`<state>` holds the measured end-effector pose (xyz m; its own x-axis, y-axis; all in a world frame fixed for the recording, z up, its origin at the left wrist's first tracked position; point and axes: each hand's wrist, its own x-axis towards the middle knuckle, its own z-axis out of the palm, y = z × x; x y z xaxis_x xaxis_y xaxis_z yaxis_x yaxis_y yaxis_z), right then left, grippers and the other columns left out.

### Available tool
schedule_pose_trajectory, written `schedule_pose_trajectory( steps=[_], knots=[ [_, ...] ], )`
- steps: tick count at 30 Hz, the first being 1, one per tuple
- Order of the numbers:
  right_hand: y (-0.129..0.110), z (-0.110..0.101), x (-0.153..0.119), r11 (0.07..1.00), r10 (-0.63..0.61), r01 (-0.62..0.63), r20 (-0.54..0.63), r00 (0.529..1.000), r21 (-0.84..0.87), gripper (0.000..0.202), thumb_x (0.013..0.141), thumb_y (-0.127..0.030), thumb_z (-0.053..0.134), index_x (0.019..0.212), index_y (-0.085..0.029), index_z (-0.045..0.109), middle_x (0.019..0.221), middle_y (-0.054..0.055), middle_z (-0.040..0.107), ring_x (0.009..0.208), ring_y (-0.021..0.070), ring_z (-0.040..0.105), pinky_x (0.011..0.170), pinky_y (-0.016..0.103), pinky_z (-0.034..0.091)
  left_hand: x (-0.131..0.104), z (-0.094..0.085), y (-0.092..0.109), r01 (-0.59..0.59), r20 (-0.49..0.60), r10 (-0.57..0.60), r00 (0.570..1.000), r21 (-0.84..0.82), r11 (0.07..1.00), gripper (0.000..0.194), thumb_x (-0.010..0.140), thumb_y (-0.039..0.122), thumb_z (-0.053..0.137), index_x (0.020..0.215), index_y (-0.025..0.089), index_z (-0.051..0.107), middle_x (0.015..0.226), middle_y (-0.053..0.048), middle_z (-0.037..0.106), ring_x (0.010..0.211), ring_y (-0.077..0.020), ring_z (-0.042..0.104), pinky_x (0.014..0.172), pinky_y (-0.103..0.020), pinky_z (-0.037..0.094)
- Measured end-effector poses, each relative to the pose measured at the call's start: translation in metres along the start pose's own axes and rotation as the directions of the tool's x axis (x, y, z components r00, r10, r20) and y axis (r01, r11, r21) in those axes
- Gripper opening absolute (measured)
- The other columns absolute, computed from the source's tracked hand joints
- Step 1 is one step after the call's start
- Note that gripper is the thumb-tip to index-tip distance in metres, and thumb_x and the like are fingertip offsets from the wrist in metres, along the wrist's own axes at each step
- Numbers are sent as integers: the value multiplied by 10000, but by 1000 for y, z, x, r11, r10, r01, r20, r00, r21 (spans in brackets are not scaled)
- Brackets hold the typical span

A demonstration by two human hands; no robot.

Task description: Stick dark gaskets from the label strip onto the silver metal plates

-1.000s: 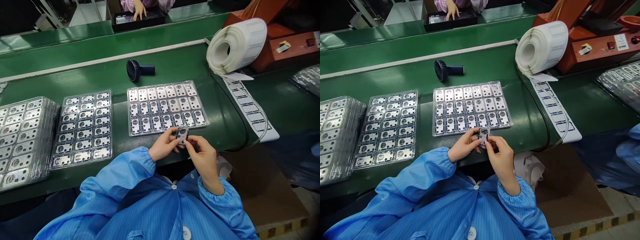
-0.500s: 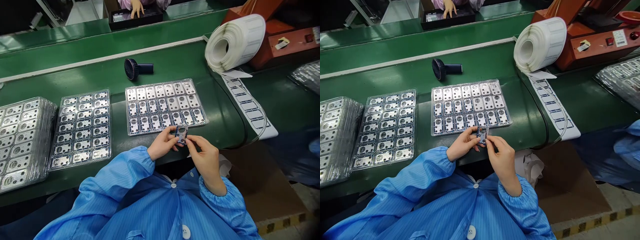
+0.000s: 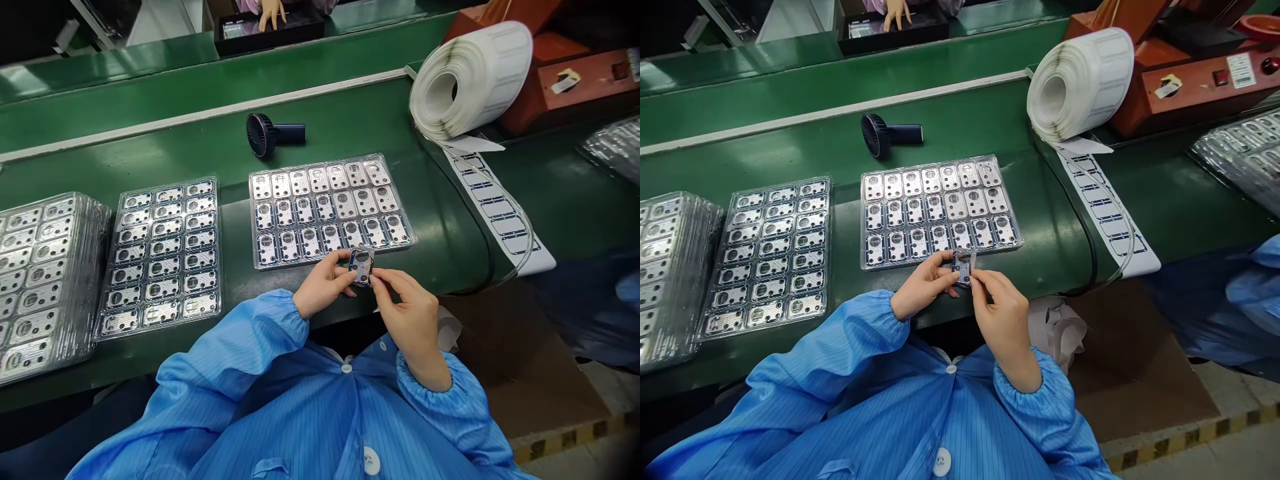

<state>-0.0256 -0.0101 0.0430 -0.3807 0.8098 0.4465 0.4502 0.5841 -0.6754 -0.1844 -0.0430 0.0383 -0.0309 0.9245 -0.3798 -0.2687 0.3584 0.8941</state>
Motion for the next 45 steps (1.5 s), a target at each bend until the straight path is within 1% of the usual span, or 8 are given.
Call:
schedule_pose_trajectory(
  steps=[8,12,17,21,29,33,38,45],
  knots=[
    [-4,1,-1,989,-104,103,-6,995,-104,194,963,-185,504,963,-186,698,907,74,728,822,204,698,761,335,579,0,0,0,-25,20,26,999,-27,999,487,807,241,684,1219,126,451,695,37,620,566,-76,591,618,-212,466],
    [-4,3,-2,982,-138,135,-14,990,-129,186,960,-165,509,975,-159,695,915,96,725,834,213,698,772,341,577,1,1,0,-22,50,26,998,-74,997,549,751,174,722,1214,124,432,718,25,637,575,-61,564,611,-198,473],
    [-4,4,-4,977,-164,161,-10,986,-141,205,965,-147,498,1018,-149,697,946,111,722,866,216,699,787,339,579,3,3,-3,-31,3,31,1000,-56,998,519,752,126,688,1210,120,444,712,14,640,603,-75,578,576,-187,483],
    [-6,4,-8,978,-148,144,-19,989,-149,211,964,-143,506,1029,-164,705,954,98,729,865,212,704,785,332,580,3,5,-6,-34,-16,33,999,-35,999,502,757,124,678,1204,127,450,705,8,639,648,-103,615,555,-182,483],
    [-9,-1,-14,989,-71,66,-36,997,-132,203,951,-155,542,1026,-190,727,983,68,743,888,206,711,817,322,565,2,4,-7,-30,1,30,1000,-32,999,489,755,128,684,1193,126,467,695,-1,647,722,-144,661,569,-196,500],
    [-6,-2,-12,988,-65,61,-22,998,-141,207,957,-171,535,1024,-192,729,984,73,742,891,214,708,823,341,565,3,2,-9,-21,2,21,1000,-39,999,509,742,124,701,1193,136,465,711,-2,658,710,-139,659,572,-201,508],
    [-2,-1,-13,980,-91,88,-12,996,-176,217,970,-187,518,1028,-200,726,977,79,742,891,222,704,831,367,564,5,2,-11,-21,13,22,1000,-66,998,517,730,120,715,1184,141,467,708,2,662,687,-128,654,590,-209,515],
    [-1,-1,-14,955,-177,167,-19,984,-243,190,951,-144,547,1022,-186,718,963,81,745,872,221,705,785,341,561,3,3,-7,-12,26,14,1000,-50,999,483,762,94,670,1194,128,455,719,-1,659,674,-105,635,608,-207,519]
  ],
)
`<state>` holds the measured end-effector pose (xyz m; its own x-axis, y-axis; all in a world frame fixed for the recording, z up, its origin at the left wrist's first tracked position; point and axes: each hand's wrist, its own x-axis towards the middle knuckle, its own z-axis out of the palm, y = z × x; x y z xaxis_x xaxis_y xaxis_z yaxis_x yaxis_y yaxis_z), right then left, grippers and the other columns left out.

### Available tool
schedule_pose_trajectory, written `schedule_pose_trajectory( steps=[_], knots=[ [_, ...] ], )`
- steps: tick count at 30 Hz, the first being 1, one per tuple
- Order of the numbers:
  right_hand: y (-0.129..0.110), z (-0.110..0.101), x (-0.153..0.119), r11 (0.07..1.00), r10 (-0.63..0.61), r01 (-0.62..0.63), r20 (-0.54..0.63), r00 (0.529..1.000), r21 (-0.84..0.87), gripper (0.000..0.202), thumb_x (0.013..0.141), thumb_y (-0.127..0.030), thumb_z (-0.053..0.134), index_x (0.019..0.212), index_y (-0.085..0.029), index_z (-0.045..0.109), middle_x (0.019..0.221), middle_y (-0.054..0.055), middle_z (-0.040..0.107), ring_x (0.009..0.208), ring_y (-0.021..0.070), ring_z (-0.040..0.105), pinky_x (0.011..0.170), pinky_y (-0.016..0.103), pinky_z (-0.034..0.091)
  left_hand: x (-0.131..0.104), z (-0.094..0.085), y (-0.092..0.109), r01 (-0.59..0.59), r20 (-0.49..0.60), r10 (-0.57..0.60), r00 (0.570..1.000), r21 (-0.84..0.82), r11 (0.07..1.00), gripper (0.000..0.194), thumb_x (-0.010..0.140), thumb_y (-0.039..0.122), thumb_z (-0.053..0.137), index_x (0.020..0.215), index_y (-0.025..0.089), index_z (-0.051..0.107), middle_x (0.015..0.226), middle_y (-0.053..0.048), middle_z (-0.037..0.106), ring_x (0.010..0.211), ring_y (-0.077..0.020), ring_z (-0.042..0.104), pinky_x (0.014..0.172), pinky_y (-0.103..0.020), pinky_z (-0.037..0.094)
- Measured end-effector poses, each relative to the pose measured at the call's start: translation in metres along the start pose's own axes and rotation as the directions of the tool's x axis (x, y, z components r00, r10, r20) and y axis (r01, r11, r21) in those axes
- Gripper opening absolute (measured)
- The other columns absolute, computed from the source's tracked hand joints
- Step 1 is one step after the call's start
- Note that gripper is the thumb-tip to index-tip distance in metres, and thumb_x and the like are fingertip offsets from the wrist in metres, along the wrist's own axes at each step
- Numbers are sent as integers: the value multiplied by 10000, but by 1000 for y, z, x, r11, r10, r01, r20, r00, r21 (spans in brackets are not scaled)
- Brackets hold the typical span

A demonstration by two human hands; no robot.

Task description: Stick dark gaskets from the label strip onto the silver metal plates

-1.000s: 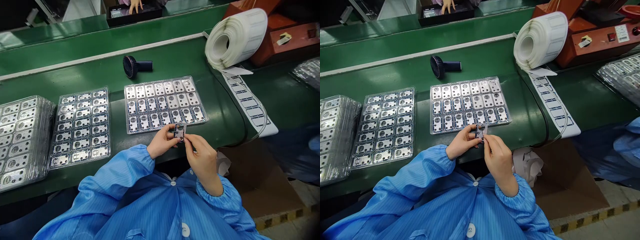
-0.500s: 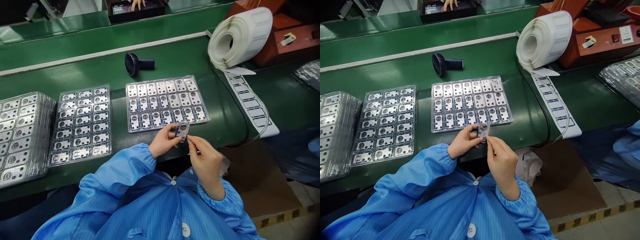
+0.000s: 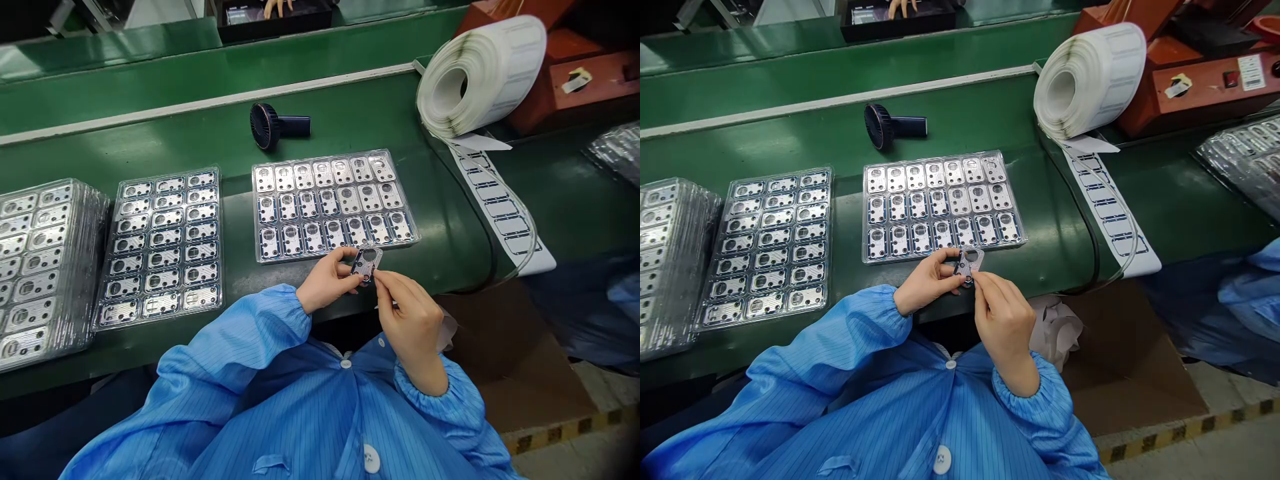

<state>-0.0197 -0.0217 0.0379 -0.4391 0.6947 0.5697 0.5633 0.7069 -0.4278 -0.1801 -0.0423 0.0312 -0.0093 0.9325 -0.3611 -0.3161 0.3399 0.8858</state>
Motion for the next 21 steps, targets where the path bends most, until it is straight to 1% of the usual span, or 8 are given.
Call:
schedule_pose_trajectory(
  steps=[6,9,12,14,16,19,21],
  knots=[
    [5,2,-2,991,-124,123,-2,992,-45,247,937,-91,534,1099,-196,688,992,77,739,872,213,700,777,327,563,-1,0,0,-27,17,27,999,-12,1000,471,745,138,702,1157,123,474,766,-3,646,657,-85,591,612,-212,516],
    [9,5,-6,986,-162,162,13,987,-27,331,934,-70,494,1190,-209,650,1037,94,720,923,228,690,810,355,569,0,-1,-1,-43,19,43,999,-10,999,476,726,180,729,1132,127,486,785,-6,635,666,-90,580,601,-215,512],
    [11,12,-12,982,-188,187,20,982,17,432,929,-44,446,1302,-220,575,1082,120,677,995,245,663,846,397,569,0,-1,-2,-43,12,43,999,-11,999,491,707,204,744,1119,138,485,788,-3,625,674,-99,587,581,-209,499],
    [11,16,-17,982,-183,182,23,983,49,492,929,-30,406,1362,-232,521,1106,128,641,1040,252,638,869,422,566,0,-2,-2,-48,11,48,999,-18,999,490,701,205,748,1111,140,487,781,0,619,669,-99,587,575,-203,488],
    [10,20,-20,985,-161,160,18,987,72,520,929,-29,380,1382,-254,501,1162,134,591,1032,244,631,874,433,568,0,-2,-2,-56,13,57,998,-33,998,481,695,207,758,1094,142,498,790,-3,622,662,-93,584,586,-203,483],
    [12,21,-20,990,-118,118,-13,993,73,508,919,-29,389,1340,-267,543,1277,145,487,953,217,633,836,423,579,-1,-1,-1,-60,18,61,998,-47,997,474,687,218,780,1075,144,518,790,-7,629,668,-95,592,611,-210,481],
    [16,20,-17,994,-92,93,-34,995,53,500,909,-23,395,1304,-270,578,1300,141,456,922,202,628,825,414,580,-2,-1,0,-50,17,51,999,-50,998,474,691,218,787,1079,145,525,765,-4,629,677,-105,605,622,-216,482]
  ],
)
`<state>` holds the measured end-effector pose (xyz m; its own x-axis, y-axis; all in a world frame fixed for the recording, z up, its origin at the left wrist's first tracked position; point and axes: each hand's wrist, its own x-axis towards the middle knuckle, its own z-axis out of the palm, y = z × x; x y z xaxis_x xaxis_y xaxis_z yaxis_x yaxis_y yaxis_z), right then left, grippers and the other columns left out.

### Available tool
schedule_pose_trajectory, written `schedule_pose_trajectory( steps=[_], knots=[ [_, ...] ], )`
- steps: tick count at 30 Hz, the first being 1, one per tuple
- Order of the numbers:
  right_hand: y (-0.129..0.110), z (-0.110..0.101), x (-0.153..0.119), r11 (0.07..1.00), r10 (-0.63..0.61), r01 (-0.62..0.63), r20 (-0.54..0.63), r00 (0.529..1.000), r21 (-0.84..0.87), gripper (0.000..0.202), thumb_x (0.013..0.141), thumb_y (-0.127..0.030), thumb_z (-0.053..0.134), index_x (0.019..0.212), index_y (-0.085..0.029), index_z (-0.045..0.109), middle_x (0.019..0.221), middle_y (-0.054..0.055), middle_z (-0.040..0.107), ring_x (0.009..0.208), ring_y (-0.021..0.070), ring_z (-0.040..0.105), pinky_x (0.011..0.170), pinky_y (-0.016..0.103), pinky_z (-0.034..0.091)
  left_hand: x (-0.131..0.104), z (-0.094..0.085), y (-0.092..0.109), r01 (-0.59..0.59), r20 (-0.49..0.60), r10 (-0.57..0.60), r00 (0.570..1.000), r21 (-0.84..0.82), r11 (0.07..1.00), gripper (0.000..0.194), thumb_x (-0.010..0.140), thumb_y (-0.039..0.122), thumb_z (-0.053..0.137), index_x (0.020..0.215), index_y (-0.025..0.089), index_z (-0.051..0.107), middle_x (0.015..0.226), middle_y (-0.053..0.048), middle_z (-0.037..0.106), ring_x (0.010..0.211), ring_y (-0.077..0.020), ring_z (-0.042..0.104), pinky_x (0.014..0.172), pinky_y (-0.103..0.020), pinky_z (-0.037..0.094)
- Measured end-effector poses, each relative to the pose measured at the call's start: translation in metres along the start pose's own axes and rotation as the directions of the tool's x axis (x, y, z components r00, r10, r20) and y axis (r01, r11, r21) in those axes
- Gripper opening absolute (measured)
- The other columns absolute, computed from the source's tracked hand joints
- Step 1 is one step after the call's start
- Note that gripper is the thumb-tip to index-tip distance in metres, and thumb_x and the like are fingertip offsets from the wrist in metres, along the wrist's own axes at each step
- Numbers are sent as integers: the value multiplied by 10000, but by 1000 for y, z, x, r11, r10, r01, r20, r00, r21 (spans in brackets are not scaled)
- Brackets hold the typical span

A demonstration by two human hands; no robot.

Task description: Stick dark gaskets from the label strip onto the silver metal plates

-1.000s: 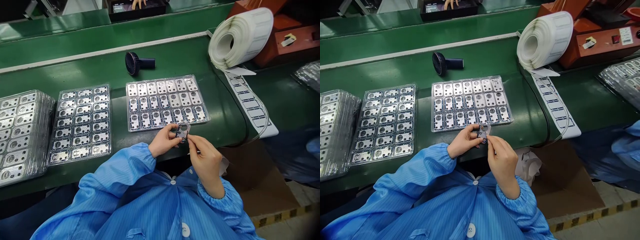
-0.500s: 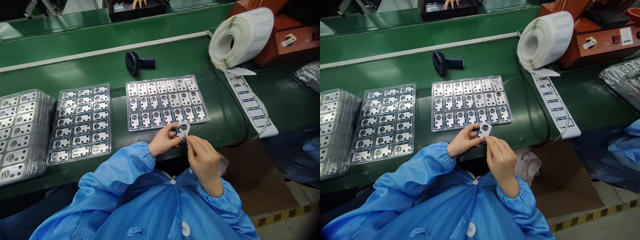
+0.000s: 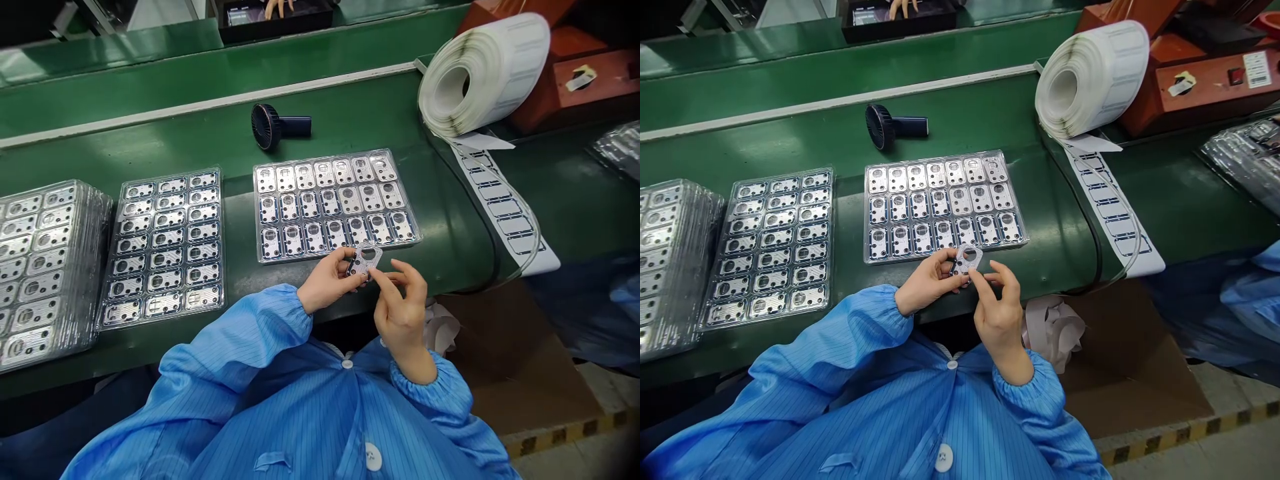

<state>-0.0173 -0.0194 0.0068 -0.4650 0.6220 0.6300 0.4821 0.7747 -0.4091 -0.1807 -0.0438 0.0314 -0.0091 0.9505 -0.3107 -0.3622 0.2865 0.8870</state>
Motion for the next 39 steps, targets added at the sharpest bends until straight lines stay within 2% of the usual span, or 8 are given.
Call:
schedule_pose_trajectory(
  steps=[10,14,17,19,24,29,35,39],
  knots=[
    [21,-3,4,988,-19,21,13,1000,-153,454,893,-51,449,1230,-276,655,1188,117,582,875,205,649,842,402,553,-2,2,4,45,-14,-45,999,20,999,422,746,127,725,1111,132,514,790,-20,659,678,-97,613,627,-211,488],
    [25,-4,10,977,5,-17,-57,998,-213,410,920,-112,493,1288,-243,618,1134,134,625,879,228,663,824,397,557,-2,1,3,29,-3,-29,1000,14,999,449,726,168,763,1105,138,525,764,-10,653,670,-103,618,631,-217,485],
    [22,-6,17,988,93,-103,-93,991,-112,314,955,-198,510,1245,-197,631,1045,134,663,912,244,667,793,377,565,-1,1,3,28,0,-28,1000,25,999,459,724,189,771,1111,138,530,733,2,638,663,-107,615,641,-227,488],
    [18,-8,22,984,175,-173,-38,984,46,236,971,-251,509,1121,-186,679,967,113,688,873,231,672,740,350,569,-1,1,3,28,-2,-28,1000,27,999,461,724,188,769,1114,136,530,728,5,632,659,-106,608,641,-227,487],
    [9,-7,25,875,330,-367,164,929,317,188,923,-340,610,928,-175,699,856,58,687,677,166,627,562,270,516,0,2,1,6,-2,-6,1000,19,1000,455,721,172,764,1107,132,527,748,4,625,655,-91,581,625,-214,477],
    [12,-2,25,734,447,-523,271,852,434,174,861,-354,671,878,-182,694,822,41,683,690,164,628,596,271,513,-2,2,1,-18,16,17,1000,49,999,439,736,202,758,1110,143,536,715,19,597,652,-96,572,628,-220,472],
    [13,0,30,543,549,-635,340,763,549,247,814,-404,700,885,-168,679,630,-7,624,513,133,564,464,237,473,-3,2,-1,-17,49,14,999,67,998,435,763,184,725,1147,139,528,777,-10,625,686,-104,586,653,-227,471],
    [11,0,31,494,570,-665,368,734,561,248,831,-403,699,914,-169,679,613,-19,604,511,122,554,475,225,467,-2,2,-3,-17,38,14,999,71,997,475,754,212,745,1172,140,532,778,-10,627,684,-108,588,650,-232,473]
  ],
)
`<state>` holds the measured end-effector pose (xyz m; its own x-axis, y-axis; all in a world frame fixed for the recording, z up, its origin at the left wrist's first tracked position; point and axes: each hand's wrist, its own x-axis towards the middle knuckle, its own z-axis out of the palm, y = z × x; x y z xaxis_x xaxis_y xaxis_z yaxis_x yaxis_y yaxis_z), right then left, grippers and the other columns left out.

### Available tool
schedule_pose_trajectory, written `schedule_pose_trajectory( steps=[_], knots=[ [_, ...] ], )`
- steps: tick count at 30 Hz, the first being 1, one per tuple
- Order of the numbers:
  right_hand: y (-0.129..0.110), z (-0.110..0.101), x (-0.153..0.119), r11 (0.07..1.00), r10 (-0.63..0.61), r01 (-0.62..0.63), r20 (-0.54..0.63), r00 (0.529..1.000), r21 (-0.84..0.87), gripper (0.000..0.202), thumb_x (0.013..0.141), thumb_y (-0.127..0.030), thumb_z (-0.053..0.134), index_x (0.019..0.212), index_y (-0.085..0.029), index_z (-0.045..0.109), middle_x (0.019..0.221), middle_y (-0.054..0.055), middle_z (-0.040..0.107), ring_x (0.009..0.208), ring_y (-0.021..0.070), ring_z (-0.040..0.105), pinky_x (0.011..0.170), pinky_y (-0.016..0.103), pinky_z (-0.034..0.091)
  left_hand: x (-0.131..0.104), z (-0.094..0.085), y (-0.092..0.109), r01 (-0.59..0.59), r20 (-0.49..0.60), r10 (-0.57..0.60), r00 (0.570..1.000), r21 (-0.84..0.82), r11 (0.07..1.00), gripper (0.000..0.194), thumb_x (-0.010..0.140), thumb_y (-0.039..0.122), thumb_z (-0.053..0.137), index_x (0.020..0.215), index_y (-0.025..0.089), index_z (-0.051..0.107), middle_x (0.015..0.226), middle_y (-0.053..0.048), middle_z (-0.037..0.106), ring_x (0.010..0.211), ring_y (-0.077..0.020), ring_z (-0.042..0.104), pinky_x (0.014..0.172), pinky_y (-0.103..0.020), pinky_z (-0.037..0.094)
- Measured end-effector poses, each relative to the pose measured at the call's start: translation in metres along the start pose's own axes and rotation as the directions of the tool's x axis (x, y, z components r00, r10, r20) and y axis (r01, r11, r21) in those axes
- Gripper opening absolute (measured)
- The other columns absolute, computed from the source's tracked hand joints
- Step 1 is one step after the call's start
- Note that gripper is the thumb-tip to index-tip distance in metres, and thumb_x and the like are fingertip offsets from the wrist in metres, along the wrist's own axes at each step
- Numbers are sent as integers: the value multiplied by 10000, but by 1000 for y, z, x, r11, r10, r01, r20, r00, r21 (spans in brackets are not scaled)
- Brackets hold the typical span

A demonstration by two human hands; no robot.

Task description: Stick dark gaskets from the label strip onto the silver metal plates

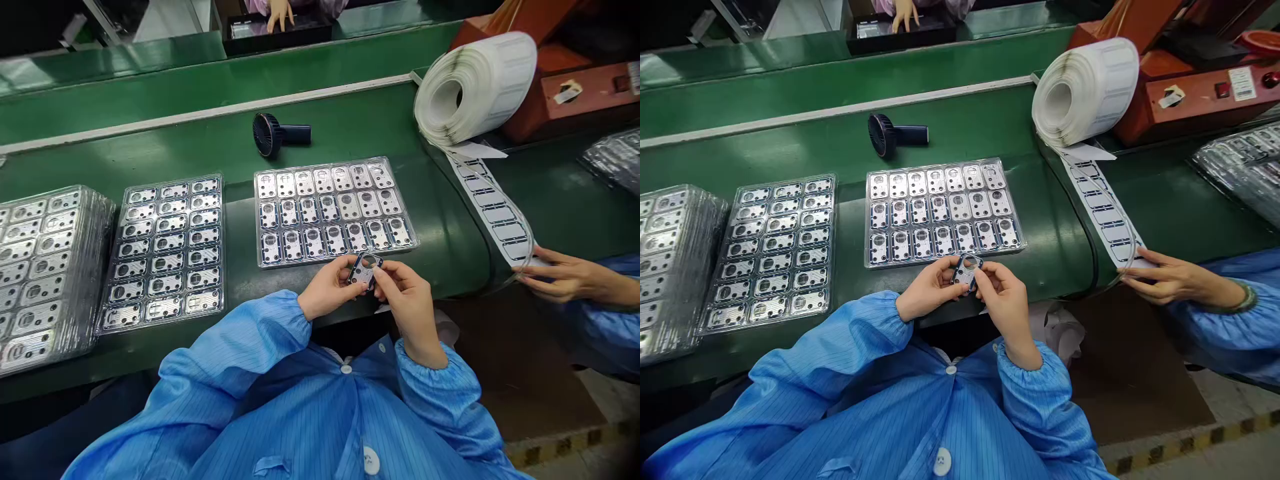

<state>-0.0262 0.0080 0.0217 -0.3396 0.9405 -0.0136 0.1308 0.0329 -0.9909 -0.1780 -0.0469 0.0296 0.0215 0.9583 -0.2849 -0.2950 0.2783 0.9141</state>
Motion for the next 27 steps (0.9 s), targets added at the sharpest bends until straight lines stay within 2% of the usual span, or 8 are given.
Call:
schedule_pose_trajectory(
  steps=[4,9,17,23,27],
  knots=[
    [-1,0,-1,1000,12,-12,-20,1000,-3,236,839,-398,700,910,-174,678,609,-20,600,521,118,552,493,221,456,0,0,-1,-1,-11,1,1000,13,1000,525,735,264,775,1190,143,543,798,-21,642,700,-119,600,648,-236,481],
    [-3,-2,-1,1000,8,-8,-28,1000,-2,199,845,-379,701,857,-184,667,553,-41,559,491,99,514,477,200,418,1,1,0,-67,-78,69,995,23,997,445,754,404,743,1088,144,605,1036,-92,658,813,-151,610,589,-222,488],
    [-1,-2,-2,1000,-6,6,9,1000,-1,213,843,-391,691,858,-182,656,552,-44,546,482,98,500,466,201,403,4,-2,2,-93,-90,93,992,0,996,400,722,490,730,842,124,624,780,-23,606,670,-107,545,547,-212,467],
    [-8,0,-2,1000,2,-2,65,998,1,261,824,-439,678,824,-181,634,531,-44,529,451,105,494,436,207,401,1,-1,7,-86,-123,84,989,-13,996,474,678,516,761,928,124,669,827,-39,640,686,-112,538,596,-230,431],
    [-8,2,-2,1000,-3,3,100,995,-6,301,815,-478,670,795,-182,621,512,-44,512,434,112,491,427,214,400,-1,-2,11,-90,-136,88,987,-12,996,486,668,567,751,819,116,648,690,4,565,604,-83,454,575,-229,362]
  ],
)
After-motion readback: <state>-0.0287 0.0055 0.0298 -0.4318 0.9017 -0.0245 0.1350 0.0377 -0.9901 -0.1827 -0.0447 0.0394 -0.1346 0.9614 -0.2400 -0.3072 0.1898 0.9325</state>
